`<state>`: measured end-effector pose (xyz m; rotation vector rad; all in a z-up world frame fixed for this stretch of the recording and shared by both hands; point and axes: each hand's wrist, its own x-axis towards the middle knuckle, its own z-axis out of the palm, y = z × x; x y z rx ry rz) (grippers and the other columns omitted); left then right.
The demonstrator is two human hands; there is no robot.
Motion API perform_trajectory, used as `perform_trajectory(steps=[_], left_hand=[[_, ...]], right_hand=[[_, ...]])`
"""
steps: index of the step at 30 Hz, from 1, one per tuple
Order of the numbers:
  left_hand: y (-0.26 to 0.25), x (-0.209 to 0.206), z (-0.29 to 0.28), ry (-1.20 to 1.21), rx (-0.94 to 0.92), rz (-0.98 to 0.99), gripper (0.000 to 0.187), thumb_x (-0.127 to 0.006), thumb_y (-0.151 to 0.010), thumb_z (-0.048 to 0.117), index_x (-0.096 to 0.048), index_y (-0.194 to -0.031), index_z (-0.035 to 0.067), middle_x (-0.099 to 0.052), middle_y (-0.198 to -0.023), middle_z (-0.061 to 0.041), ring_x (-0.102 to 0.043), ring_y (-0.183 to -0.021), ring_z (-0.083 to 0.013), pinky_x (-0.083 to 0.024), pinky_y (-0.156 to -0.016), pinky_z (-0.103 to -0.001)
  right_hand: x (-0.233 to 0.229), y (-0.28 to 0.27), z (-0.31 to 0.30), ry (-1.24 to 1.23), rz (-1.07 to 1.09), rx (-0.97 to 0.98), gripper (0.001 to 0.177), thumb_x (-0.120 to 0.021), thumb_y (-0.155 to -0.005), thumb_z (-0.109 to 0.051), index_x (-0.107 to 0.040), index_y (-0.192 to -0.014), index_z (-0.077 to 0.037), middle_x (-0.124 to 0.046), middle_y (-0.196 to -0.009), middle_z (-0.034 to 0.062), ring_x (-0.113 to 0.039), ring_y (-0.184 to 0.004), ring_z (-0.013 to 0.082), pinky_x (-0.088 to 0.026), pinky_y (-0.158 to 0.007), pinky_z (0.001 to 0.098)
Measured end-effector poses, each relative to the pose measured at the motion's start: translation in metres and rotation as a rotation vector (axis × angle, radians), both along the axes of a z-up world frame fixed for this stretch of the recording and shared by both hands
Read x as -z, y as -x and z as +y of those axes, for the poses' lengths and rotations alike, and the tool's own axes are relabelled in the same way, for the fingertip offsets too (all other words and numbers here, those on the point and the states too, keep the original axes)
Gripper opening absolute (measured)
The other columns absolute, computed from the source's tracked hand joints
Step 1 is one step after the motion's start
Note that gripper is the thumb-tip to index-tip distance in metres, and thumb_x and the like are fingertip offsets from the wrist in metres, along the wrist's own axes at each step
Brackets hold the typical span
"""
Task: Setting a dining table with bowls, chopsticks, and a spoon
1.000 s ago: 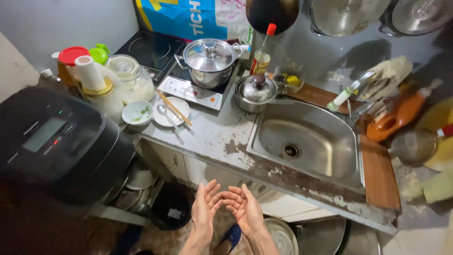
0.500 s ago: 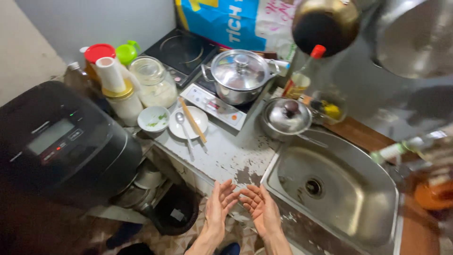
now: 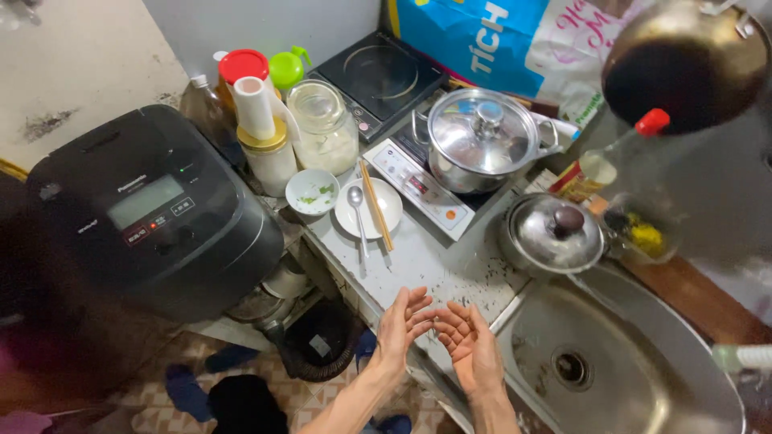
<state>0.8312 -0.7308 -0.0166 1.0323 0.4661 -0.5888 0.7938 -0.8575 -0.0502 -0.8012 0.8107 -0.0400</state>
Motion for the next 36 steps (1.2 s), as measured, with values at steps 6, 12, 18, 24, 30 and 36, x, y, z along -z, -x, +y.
perform_trajectory(steps=[6, 12, 18, 24, 30, 36], left_hand=[[-0.031, 0.001, -0.002, 0.030, -0.051, -0.063, 0.060, -0.045, -0.085, 0.044, -0.058, -0.127, 0.002, -0.063, -0.126, -0.016, -0.064, -0.102, -0.0207, -0.051, -0.089, -0.031], [-0.049, -0.005, 0.000, 0.023, -0.104, -0.077, 0.057, -0.051, -0.082, 0.040, -0.060, -0.124, 0.003, -0.065, -0.123, -0.017, -0.065, -0.100, -0.0194, -0.052, -0.086, -0.029], [-0.057, -0.005, 0.001, 0.013, -0.141, -0.055, 0.054, -0.054, -0.081, 0.037, -0.062, -0.122, 0.003, -0.065, -0.121, -0.016, -0.064, -0.098, -0.0191, -0.051, -0.085, -0.029], [-0.053, -0.002, -0.005, 0.013, -0.099, -0.082, 0.055, -0.054, -0.081, 0.038, -0.062, -0.123, 0.004, -0.066, -0.121, -0.016, -0.064, -0.101, -0.0197, -0.051, -0.088, -0.030], [-0.041, -0.016, -0.012, -0.013, -0.006, -0.107, 0.055, -0.053, -0.083, 0.036, -0.061, -0.125, 0.003, -0.068, -0.117, -0.019, -0.065, -0.108, -0.0225, -0.052, -0.095, -0.031], [-0.028, -0.018, -0.019, -0.015, 0.021, -0.080, 0.057, -0.056, -0.079, 0.041, -0.065, -0.121, 0.004, -0.070, -0.114, -0.018, -0.066, -0.103, -0.0200, -0.052, -0.093, -0.029]], right_hand=[[-0.002, -0.036, -0.007, 0.045, -0.007, -0.045, 0.044, -0.049, -0.096, -0.033, -0.060, -0.113, 0.005, -0.068, -0.103, 0.0240, -0.063, -0.076, 0.0257, -0.050, -0.064, 0.0301], [0.000, -0.061, -0.008, 0.030, -0.029, -0.114, 0.043, -0.051, -0.094, -0.034, -0.060, -0.113, 0.004, -0.068, -0.102, 0.0224, -0.063, -0.077, 0.0253, -0.050, -0.067, 0.0304], [-0.011, -0.072, 0.000, 0.036, -0.033, -0.142, 0.042, -0.052, -0.093, -0.032, -0.060, -0.113, 0.005, -0.068, -0.100, 0.0223, -0.062, -0.074, 0.0235, -0.049, -0.064, 0.0281], [-0.010, -0.067, -0.006, 0.032, -0.043, -0.126, 0.041, -0.052, -0.093, -0.030, -0.060, -0.113, 0.005, -0.069, -0.098, 0.0218, -0.063, -0.074, 0.0231, -0.050, -0.064, 0.0285], [-0.012, -0.050, -0.017, 0.071, -0.030, -0.099, 0.040, -0.050, -0.095, -0.030, -0.059, -0.113, 0.004, -0.067, -0.101, 0.0214, -0.063, -0.079, 0.0255, -0.049, -0.067, 0.0310], [0.009, -0.033, -0.028, 0.038, -0.041, -0.049, 0.038, -0.052, -0.093, -0.032, -0.061, -0.109, 0.002, -0.069, -0.097, 0.0207, -0.064, -0.075, 0.0244, -0.050, -0.064, 0.0286]])
